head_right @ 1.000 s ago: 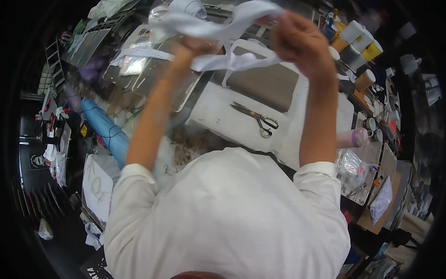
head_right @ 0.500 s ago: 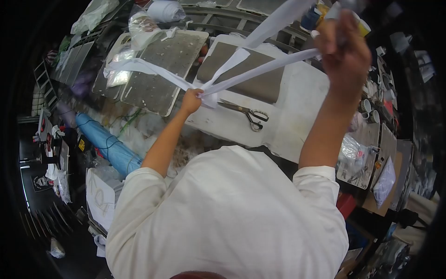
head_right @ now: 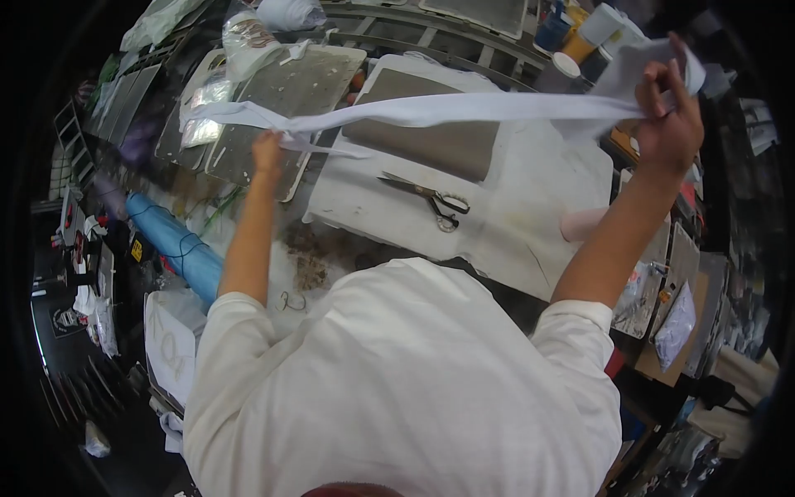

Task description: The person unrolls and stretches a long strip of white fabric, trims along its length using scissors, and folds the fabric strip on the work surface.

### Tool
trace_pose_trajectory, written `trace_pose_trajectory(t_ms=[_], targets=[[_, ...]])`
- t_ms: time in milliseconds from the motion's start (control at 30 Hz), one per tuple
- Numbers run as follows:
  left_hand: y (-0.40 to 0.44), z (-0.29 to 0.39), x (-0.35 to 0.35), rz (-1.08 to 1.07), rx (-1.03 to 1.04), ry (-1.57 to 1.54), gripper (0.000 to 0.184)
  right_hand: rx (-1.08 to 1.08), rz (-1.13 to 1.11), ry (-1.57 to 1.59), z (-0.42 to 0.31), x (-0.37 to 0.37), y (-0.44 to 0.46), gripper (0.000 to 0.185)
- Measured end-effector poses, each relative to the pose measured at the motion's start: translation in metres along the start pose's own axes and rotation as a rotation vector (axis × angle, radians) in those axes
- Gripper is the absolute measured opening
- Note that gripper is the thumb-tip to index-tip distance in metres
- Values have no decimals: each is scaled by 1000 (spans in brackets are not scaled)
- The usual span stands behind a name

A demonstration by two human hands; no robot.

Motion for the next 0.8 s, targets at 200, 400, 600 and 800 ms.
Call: trace_pose_trajectory(t_ms=[200,400,600,800], targets=[[29,211,-23,-135,610,374,28,134,102,-167,58,23,18,40],[24,353,-13,-488,867,826,28,489,-175,-706,149,70,25,33],[1,403,-15,-507,658,1038,36,505,-562,-1703,236,82,13,51],[-49,397,39,-954,696,826,37,153,-461,-787,187,255,7,67]])
Point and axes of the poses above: each hand's wrist, its own y-axis towards the middle knuckle, its own x-axis out of the palm, z = x × y, the point moved 3 cm from there along y, towards the middle knuckle, and after that the axes turned 7 degrees about x, right-handed, at the moved point
